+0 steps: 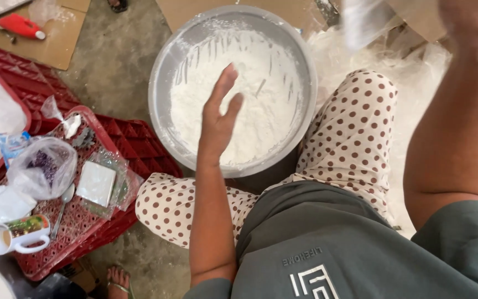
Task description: The person fills small plastic bags with white flour from a large bowl by hand, ensuring the flour is settled in the bag.
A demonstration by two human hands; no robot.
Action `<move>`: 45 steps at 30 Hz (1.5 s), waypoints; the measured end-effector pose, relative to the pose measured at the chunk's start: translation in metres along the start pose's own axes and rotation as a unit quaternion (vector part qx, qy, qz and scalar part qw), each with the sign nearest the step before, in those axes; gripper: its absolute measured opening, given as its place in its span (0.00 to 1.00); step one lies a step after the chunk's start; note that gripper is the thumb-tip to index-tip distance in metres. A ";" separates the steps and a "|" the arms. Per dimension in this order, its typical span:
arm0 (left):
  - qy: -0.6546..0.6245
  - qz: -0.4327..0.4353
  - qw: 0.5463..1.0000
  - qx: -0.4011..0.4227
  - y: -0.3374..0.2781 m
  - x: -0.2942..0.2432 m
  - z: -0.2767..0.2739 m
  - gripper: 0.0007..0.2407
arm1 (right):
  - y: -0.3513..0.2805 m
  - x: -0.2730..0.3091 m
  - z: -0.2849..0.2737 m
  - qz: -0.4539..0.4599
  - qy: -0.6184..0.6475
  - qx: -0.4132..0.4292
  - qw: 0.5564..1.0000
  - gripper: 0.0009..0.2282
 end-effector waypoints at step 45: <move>0.015 -0.099 0.893 -0.440 -0.091 0.048 -0.148 0.11 | -0.273 -0.426 -0.027 0.369 -0.054 -0.202 0.905 0.08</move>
Point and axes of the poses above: each hand's wrist, its own y-axis towards the middle knuckle, its own z-axis out of the palm, x = y × z, the point moved 2 cm from there along y, towards the middle knuckle, and after that the axes turned 6 degrees about -x, right-handed, at the moved point
